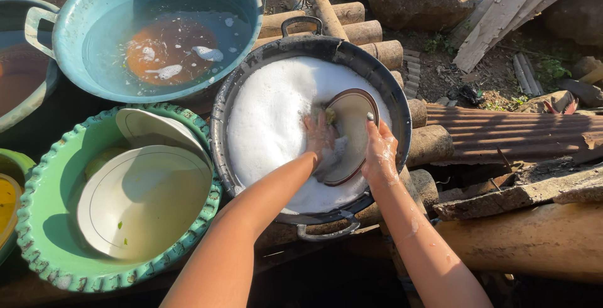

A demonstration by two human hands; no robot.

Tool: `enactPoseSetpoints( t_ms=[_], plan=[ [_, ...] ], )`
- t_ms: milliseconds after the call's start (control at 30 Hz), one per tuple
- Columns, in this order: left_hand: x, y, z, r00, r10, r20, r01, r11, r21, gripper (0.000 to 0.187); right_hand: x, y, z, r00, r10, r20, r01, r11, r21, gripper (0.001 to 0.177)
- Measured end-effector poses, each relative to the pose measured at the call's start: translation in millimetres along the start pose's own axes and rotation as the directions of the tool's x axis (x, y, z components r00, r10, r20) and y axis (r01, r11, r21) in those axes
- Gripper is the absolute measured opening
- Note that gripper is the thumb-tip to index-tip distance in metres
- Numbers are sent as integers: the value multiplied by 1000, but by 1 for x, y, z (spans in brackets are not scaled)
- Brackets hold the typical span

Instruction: The person washes several plates, a bowl, and a cup by hand using a sponge and soapy water, then rinses them in a separate basin.

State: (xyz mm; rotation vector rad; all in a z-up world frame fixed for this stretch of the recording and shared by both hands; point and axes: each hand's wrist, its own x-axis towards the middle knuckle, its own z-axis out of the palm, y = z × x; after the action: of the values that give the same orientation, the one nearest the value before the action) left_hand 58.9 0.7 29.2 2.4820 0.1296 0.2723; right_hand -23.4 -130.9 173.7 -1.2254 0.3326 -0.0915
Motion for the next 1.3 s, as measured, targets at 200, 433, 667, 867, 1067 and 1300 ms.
enactPoseSetpoints(
  t_ms=[200, 433, 667, 867, 1067, 1300],
  plan=[
    [-44, 36, -33, 791, 21, 612, 467, 625, -625, 60, -1, -2, 14, 995, -102, 15, 103, 988, -118, 42],
    [-29, 90, -153, 875, 1, 485, 462, 298, -835, 62, -31, -7, 26, 896, -274, 349, 320, 944, -80, 47],
    [-12, 28, -206, 820, -219, 529, 505, -158, -849, 58, -18, -34, 47, 967, -232, 102, 252, 832, -495, 62],
    [-1, -4, -228, 965, 21, 260, 259, 21, -966, 59, 31, -71, 13, 927, 82, 366, -163, 966, 198, 60],
    [58, -56, -151, 962, -267, 63, 262, 825, -502, 72, 8, -107, 21, 924, -179, 338, 98, 965, 243, 49],
    [20, -139, -30, 985, -89, 148, 59, 979, 197, 54, -13, -98, 24, 919, -393, 30, 389, 892, -230, 35]
  ],
)
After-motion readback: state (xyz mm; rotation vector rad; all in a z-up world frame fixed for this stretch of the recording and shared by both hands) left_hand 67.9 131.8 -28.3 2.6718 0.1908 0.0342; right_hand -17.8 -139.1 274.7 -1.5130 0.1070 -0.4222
